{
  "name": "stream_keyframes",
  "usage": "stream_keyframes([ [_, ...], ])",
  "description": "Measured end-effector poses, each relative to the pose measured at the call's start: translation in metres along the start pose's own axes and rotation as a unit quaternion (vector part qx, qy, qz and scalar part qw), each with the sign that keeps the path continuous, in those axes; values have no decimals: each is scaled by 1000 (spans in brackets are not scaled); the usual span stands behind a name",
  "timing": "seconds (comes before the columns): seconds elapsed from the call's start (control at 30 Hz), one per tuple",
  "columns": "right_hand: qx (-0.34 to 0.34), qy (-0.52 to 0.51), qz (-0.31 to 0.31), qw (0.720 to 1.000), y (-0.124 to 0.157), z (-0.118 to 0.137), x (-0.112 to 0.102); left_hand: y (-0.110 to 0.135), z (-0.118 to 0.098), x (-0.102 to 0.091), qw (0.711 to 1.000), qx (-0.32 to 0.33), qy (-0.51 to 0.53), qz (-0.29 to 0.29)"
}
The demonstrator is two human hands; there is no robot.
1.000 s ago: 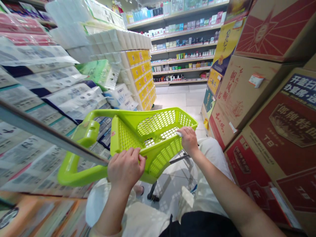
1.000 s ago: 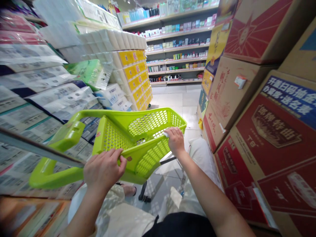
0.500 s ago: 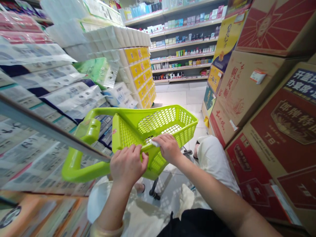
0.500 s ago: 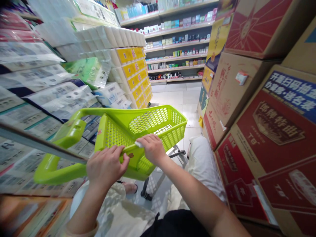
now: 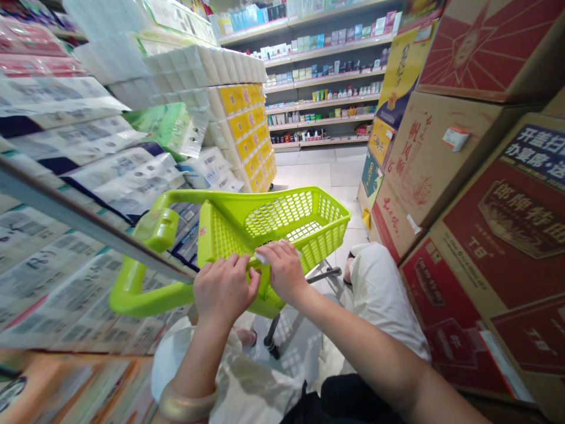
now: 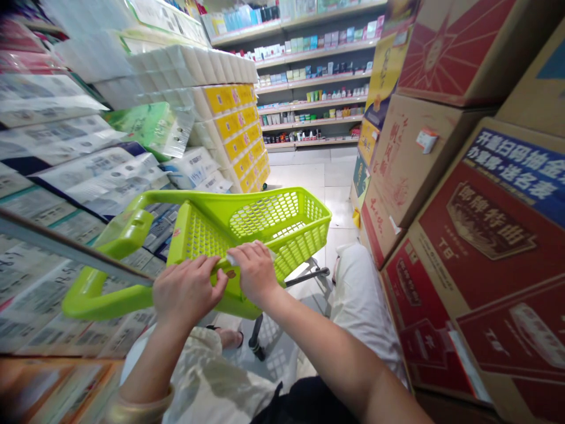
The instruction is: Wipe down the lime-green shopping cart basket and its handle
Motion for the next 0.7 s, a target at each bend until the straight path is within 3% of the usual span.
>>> stream_keyframes([
  [0.07, -33, -6, 18, 999, -2, 10, 3, 0, 1, 1, 1000, 6, 1, -1],
  [0.13, -54, 13, 33, 998, -1, -3, 1, 0, 4, 2, 1000, 12, 0, -3],
  [0.3, 9, 109, 14, 994, 8, -89, -25, -1, 14, 4, 1000, 14, -3, -8],
  [0.4, 64, 135, -2, 989, 9, -114, -34, -3, 15, 4, 1000, 13, 2, -5],
  [0.5, 92, 114, -20, 989, 7, -90, -26, -5, 11, 4, 1000, 7, 14, -2],
  [0.63, 26, 35, -3, 999, 0, -19, 1, -6, 5, 4, 1000, 7, 18, -4],
  [0.7, -3, 14, 8, 1000, -2, 1, 7, -5, 5, 4, 1000, 13, 13, -9],
])
Point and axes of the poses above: each hand's wrist, its own y-axis away from the middle knuckle, its own x-axis out of the palm, z = x × y, the point moved 5 cm from there along -y, towards the middle knuckle, and after that the axes turned 7 degrees about y, right-handed, at the moved point
